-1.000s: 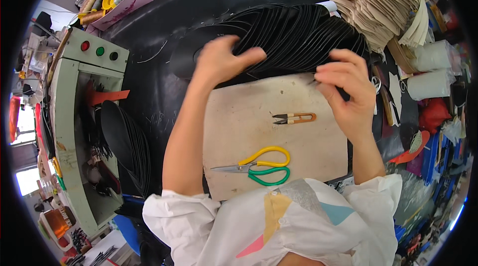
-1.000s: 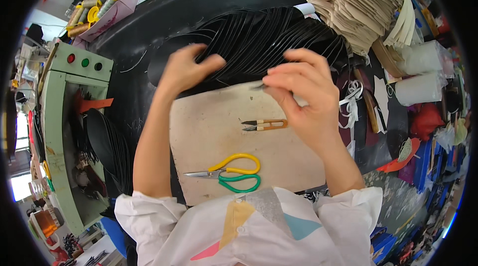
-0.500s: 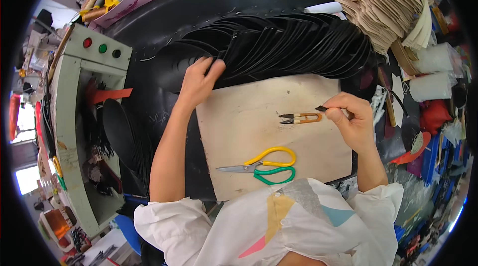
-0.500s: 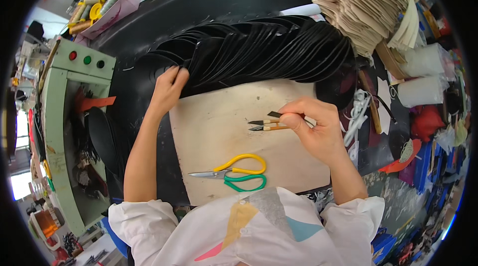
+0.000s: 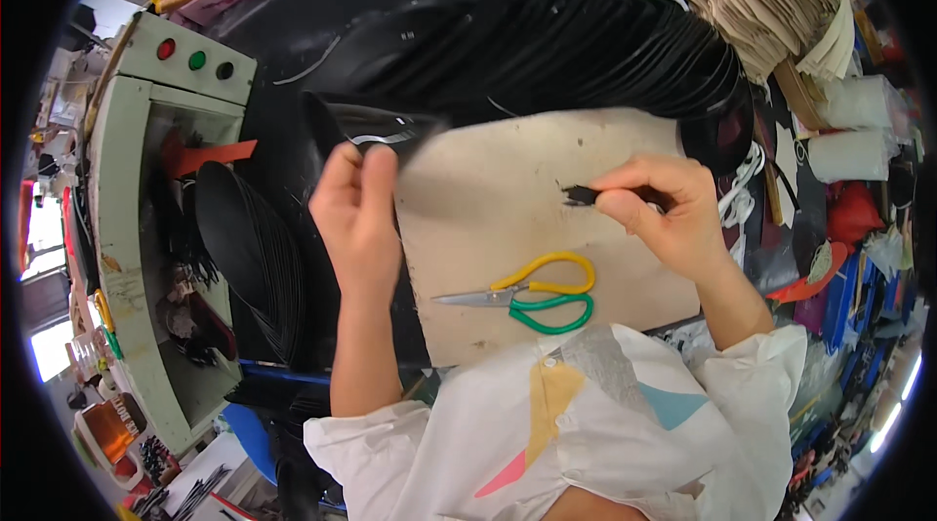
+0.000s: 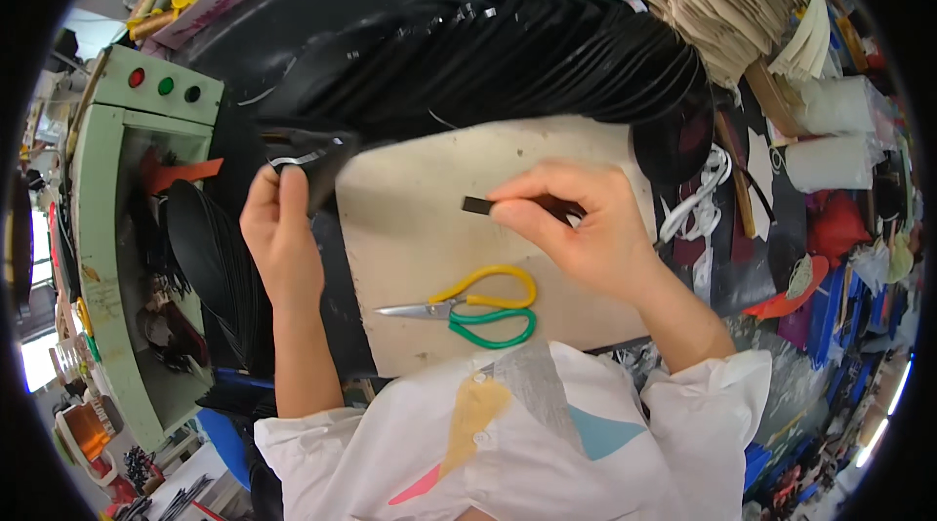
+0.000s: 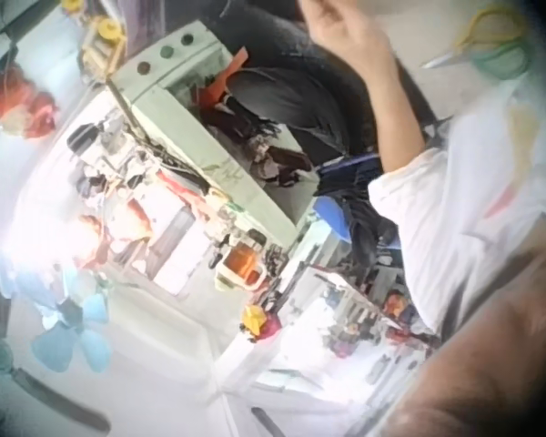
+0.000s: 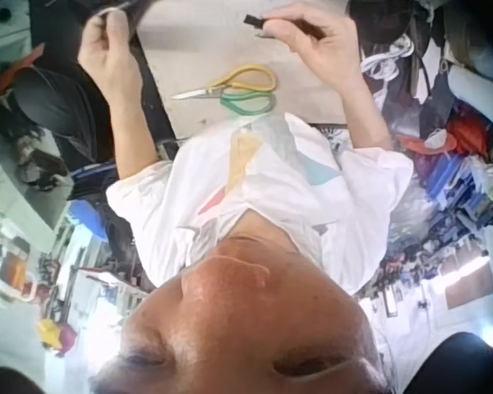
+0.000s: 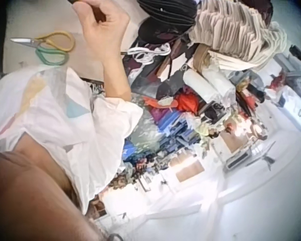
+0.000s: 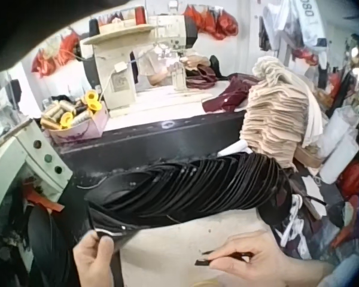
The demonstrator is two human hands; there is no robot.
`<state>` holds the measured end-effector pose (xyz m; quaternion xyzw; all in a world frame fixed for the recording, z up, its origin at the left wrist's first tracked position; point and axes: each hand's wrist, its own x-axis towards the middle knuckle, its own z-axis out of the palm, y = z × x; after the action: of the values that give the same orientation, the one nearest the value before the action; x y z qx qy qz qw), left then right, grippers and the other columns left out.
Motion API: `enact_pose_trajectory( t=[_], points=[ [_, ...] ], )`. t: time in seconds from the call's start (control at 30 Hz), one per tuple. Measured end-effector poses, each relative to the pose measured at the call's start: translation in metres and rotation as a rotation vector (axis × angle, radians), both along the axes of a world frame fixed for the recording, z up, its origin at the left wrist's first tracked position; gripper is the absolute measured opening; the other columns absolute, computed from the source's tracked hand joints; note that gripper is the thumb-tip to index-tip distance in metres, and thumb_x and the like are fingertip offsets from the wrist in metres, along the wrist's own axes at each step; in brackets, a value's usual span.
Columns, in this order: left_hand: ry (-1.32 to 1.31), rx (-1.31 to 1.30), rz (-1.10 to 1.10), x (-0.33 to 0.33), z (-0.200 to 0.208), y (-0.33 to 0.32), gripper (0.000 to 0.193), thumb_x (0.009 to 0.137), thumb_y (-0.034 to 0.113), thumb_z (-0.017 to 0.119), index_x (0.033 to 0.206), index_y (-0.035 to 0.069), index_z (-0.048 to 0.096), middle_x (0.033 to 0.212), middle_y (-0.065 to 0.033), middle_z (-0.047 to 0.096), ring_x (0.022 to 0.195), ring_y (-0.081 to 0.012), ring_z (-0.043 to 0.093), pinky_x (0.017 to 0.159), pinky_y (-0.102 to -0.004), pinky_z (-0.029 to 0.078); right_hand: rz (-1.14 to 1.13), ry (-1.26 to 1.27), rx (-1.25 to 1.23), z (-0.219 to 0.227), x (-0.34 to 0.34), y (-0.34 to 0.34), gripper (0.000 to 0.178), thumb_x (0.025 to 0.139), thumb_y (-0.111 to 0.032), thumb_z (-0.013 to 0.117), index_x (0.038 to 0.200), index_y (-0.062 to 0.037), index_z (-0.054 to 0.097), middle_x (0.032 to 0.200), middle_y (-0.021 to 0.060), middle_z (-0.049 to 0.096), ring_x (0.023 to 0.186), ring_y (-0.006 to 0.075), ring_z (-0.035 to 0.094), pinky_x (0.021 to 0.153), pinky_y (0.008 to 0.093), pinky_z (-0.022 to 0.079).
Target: Cutting and trimming black synthetic material components for shoe manufacturing using scissors.
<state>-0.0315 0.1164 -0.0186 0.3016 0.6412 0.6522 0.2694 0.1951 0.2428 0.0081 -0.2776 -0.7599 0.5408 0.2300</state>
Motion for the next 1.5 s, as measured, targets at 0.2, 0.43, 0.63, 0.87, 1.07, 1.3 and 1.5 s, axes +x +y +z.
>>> enact_pose_trajectory(
  t=[0.2, 0.43, 0.63, 0.87, 1.07, 1.3, 1.5],
  points=[
    [-0.409, 0.015, -0.181, 0.057, -0.018, -0.04, 0.01, 0.09, 0.004, 0.055, 0.093, -0.004, 0.059, 0.078, 0.0034, 0.056, 0.07, -0.001, 0.044, 0.062, -0.0163, 0.036, 0.132, 0.033, -0.236, 0.002, -0.024, -0.021, 0.009, 0.077, -0.001, 0.07, 0.085, 0.0017, 0.067, 0.076, 0.0035, 0.065, 0.065, 0.0044, 0.058, 0.057, 0.0167, 0.045],
    [-0.415, -0.001, -0.361, 0.07, -0.011, -0.053, 0.019, 0.092, 0.002, 0.049, 0.107, -0.007, 0.058, 0.091, -0.0035, 0.06, 0.081, -0.0062, 0.053, 0.073, -0.0199, 0.044, 0.2, -0.058, -0.378, 0.003, -0.035, -0.032, 0.006, 0.076, -0.003, 0.071, 0.08, 0.0006, 0.067, 0.07, 0.0014, 0.064, 0.062, 0.0037, 0.056, 0.055, 0.017, 0.044],
    [-0.374, 0.019, -0.414, 0.065, -0.018, -0.061, 0.014, 0.092, 0.0, 0.05, 0.101, -0.006, 0.058, 0.083, -0.0004, 0.057, 0.075, -0.0045, 0.051, 0.066, -0.0181, 0.042, 0.204, -0.111, -0.365, 0.0, -0.04, -0.035, 0.007, 0.078, -0.006, 0.07, 0.079, 0.0, 0.067, 0.07, 0.0013, 0.064, 0.062, 0.0042, 0.057, 0.055, 0.0173, 0.045],
    [-0.251, -0.062, -0.231, 0.08, -0.013, -0.052, 0.017, 0.089, 0.006, 0.058, 0.076, -0.003, 0.052, 0.064, 0.0032, 0.043, 0.061, -0.0027, 0.036, 0.053, -0.0183, 0.033, 0.164, -0.106, -0.336, -0.006, -0.041, -0.044, 0.006, 0.078, -0.005, 0.069, 0.079, 0.0003, 0.067, 0.068, 0.0022, 0.064, 0.062, 0.0038, 0.057, 0.053, 0.0186, 0.044],
    [-0.069, -0.114, -0.03, 0.075, -0.023, -0.059, 0.036, 0.09, 0.013, 0.06, 0.062, 0.002, 0.041, 0.06, 0.0071, 0.034, 0.058, -0.0022, 0.026, 0.048, -0.0213, 0.019, 0.191, -0.11, 0.241, -0.003, -0.035, -0.041, 0.007, 0.073, -0.006, 0.069, 0.078, -0.0015, 0.066, 0.065, 0.0058, 0.058, 0.054, 0.0124, 0.055, 0.049, 0.0241, 0.044],
    [-0.063, -0.023, 0.062, 0.078, -0.026, -0.06, 0.041, 0.092, 0.01, 0.056, 0.059, 0.008, 0.032, 0.059, 0.0082, 0.029, 0.058, -0.0027, 0.021, 0.049, -0.0232, 0.014, 0.284, -0.074, 0.726, 0.019, -0.014, -0.048, 0.016, 0.065, -0.006, 0.075, 0.078, -0.0032, 0.066, 0.069, 0.0053, 0.061, 0.054, 0.0181, 0.056, 0.048, 0.0255, 0.043],
    [-0.148, -0.007, -0.015, 0.074, -0.022, -0.077, 0.037, 0.092, 0.012, 0.054, 0.06, 0.006, 0.036, 0.062, 0.0061, 0.036, 0.06, -0.0039, 0.028, 0.055, -0.0218, 0.022, 0.26, -0.039, 0.244, 0.007, -0.022, -0.034, 0.008, 0.071, -0.008, 0.069, 0.071, -0.0018, 0.063, 0.064, 0.0049, 0.059, 0.059, 0.0199, 0.058, 0.052, 0.0274, 0.045]
  ],
)
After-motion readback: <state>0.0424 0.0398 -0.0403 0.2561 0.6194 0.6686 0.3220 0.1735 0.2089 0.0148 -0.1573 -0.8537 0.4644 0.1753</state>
